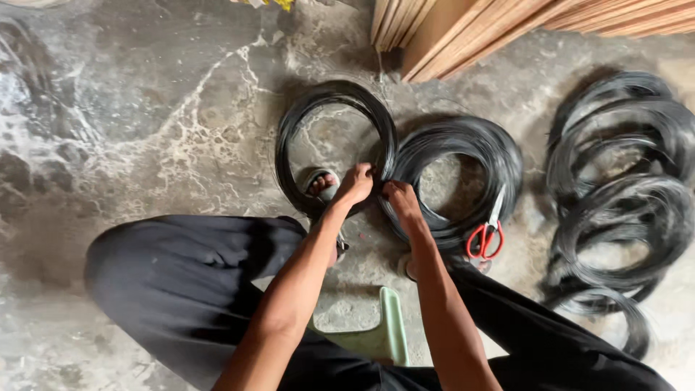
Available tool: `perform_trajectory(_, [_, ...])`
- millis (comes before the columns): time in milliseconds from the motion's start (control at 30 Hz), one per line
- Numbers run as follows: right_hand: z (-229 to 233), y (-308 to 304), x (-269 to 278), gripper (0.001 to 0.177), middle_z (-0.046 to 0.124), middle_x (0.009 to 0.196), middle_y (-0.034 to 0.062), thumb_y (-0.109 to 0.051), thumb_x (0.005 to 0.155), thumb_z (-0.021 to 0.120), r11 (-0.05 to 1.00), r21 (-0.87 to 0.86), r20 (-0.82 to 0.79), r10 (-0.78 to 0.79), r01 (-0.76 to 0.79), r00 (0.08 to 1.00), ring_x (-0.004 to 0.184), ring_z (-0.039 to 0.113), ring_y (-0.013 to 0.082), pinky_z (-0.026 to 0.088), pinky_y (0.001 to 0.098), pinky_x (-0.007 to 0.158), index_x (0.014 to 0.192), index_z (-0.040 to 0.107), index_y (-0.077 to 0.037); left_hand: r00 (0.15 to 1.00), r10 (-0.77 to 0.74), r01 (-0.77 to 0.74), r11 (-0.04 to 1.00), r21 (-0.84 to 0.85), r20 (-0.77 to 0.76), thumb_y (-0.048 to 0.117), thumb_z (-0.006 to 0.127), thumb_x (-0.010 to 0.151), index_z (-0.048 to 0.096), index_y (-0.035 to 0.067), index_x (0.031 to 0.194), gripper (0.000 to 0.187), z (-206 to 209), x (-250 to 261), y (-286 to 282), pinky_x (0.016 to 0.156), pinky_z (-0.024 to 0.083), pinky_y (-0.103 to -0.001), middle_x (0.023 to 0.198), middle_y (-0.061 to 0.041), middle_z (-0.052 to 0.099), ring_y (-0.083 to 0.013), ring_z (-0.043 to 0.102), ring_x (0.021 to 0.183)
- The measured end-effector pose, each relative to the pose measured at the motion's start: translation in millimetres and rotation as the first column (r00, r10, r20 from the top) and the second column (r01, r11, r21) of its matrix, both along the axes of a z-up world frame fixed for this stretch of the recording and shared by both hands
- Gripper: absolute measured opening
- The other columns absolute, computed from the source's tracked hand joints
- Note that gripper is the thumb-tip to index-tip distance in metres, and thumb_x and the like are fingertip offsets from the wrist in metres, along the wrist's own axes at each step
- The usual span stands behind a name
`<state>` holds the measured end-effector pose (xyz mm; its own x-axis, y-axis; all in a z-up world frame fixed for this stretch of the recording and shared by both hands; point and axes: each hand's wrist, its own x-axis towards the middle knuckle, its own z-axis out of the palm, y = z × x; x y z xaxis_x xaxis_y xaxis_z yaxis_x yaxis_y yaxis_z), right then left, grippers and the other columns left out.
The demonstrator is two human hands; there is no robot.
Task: The person hangs a coil of black wire on a hook scale to weigh it, then places it on the floor. They use red-handled shears to cut a section of the wire from the coil and arrange the cut pieces.
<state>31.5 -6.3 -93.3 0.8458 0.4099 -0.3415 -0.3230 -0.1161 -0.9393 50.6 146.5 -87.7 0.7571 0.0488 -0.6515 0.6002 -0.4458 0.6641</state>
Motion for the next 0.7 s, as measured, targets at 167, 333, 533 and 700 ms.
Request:
perform_trajectory(167, [61,-16,-15,0.011,0.059,0.082,0.0188,0.003,0.082,0.06,0.926,0.036,-0.392,-0.332,0.375,0.858,0.079,0.06,0.0224,0.051,0.0343,0.074,0.089,0.059,0.011,0.998,-0.037,0.034,0.997,-0.063,-0.053,0.021,0.04,0.086,0.063,0.01,0.095,0.027,61,-8,-13,0.085,0.047,-0.047,0.102,-0.019,0.062,-0.0375,0.058,0.101])
perform_trajectory(333, [98,-19,-13,0.032,0.063,0.088,0.0242,-0.01,0.082,0.069,0.944,0.021,-0.303,-0.307,0.328,0.902,0.077,0.064,0.0271,0.054,0.04,0.07,0.105,0.059,0.01,0.995,-0.054,0.047,0.996,-0.077,-0.087,0.024,0.04,0.087,0.064,0.011,0.097,0.029,67,-10,-14,0.083,0.048,-0.046,0.101,-0.018,0.063,-0.0355,0.059,0.1])
perform_trajectory(533, [87,-18,-17,0.03,0.063,0.091,0.0245,-0.02,0.096,0.05,0.924,-0.08,-0.209,-0.383,0.375,0.9,0.078,0.064,0.0298,0.054,0.0433,0.07,0.108,0.059,0.005,0.993,-0.07,0.065,0.996,-0.057,-0.093,0.027,0.04,0.09,0.059,0.012,0.106,0.029,36,-12,-22,0.088,0.046,-0.045,0.109,-0.019,0.058,-0.035,0.056,0.105])
perform_trajectory(700, [65,-26,-17,0.033,0.066,0.089,0.0147,-0.032,0.096,0.049,0.925,-0.091,-0.342,-0.376,0.368,0.861,0.092,0.062,0.025,0.049,0.0427,0.081,0.093,0.064,-0.003,0.997,-0.067,0.066,0.997,-0.044,-0.025,0.024,0.043,0.089,0.062,0.011,0.1,0.026,-14,-19,-15,0.085,0.048,-0.045,0.104,-0.021,0.06,-0.0374,0.057,0.102])
